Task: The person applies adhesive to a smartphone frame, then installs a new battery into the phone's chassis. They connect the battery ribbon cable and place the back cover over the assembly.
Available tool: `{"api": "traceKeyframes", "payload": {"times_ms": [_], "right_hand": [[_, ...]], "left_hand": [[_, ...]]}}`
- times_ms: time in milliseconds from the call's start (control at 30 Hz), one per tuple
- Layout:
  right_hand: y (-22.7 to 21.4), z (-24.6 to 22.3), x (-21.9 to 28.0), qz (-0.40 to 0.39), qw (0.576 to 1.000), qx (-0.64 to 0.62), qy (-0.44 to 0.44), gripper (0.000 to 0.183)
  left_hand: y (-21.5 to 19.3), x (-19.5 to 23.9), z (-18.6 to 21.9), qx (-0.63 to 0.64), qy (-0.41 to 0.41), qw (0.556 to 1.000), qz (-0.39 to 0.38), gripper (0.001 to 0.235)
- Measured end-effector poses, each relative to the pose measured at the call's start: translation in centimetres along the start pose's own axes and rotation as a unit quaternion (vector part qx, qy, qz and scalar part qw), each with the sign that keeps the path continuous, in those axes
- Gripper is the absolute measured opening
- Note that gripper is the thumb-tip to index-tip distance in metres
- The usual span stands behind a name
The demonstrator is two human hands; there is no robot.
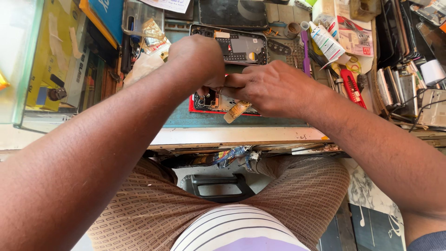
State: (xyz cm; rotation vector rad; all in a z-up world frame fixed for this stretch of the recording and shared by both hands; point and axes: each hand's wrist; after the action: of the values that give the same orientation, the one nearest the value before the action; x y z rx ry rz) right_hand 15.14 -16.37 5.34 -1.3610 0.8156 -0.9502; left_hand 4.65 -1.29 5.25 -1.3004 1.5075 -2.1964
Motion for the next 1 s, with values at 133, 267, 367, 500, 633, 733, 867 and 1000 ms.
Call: {"api": "traceKeyframes", "payload": {"times_ms": [133, 267, 367, 500, 633, 733, 867, 1000], "right_hand": [[-0.2, 0.1, 0.0, -0.013, 1.0, -0.025, 0.009, 0.033], [-0.4, 0.3, -0.3, -0.016, 0.999, -0.034, 0.005, 0.041], [-0.6, 0.5, -0.4, -0.011, 0.999, -0.042, 0.001, 0.041], [-0.5, 0.6, -0.6, -0.009, 0.999, -0.045, -0.003, 0.042], [-0.4, 0.7, -0.5, -0.005, 0.998, -0.058, -0.003, 0.043], [-0.4, 0.5, -0.4, -0.017, 0.998, -0.056, 0.015, 0.041], [-0.6, 0.2, -0.2, -0.004, 0.999, -0.043, 0.01, 0.051], [-0.6, 0.0, 0.0, -0.067, 0.994, -0.052, 0.065, 0.064]], "left_hand": [[0.3, -0.6, -1.1, 0.028, 0.009, 0.999, -0.013, 0.016], [0.7, -1.3, -1.8, 0.112, 0.002, 0.992, -0.054, 0.019], [0.7, -1.2, -2.0, 0.098, -0.008, 0.993, -0.068, 0.017], [0.2, -1.0, -1.1, 0.063, -0.022, 0.996, -0.061, 0.013], [-0.2, -0.9, -0.3, 0.048, -0.021, 0.996, -0.077, 0.011], [-0.5, -0.9, 0.0, 0.039, -0.021, 0.995, -0.084, 0.013], [-0.3, -0.5, 0.4, 0.018, -0.014, 0.998, -0.055, 0.013], [-0.3, -0.4, 0.1, 0.018, -0.013, 0.997, -0.074, 0.014]]}}
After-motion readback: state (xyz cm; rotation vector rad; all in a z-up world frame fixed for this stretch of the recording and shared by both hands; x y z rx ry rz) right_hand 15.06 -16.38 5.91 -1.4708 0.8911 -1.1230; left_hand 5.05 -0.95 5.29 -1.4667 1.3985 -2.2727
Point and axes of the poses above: each hand's wrist, its own x-axis away from the middle knuckle, its own y-axis out of the palm, z = x × y, and after that the axes turned 2 degrees about -y, right-handed
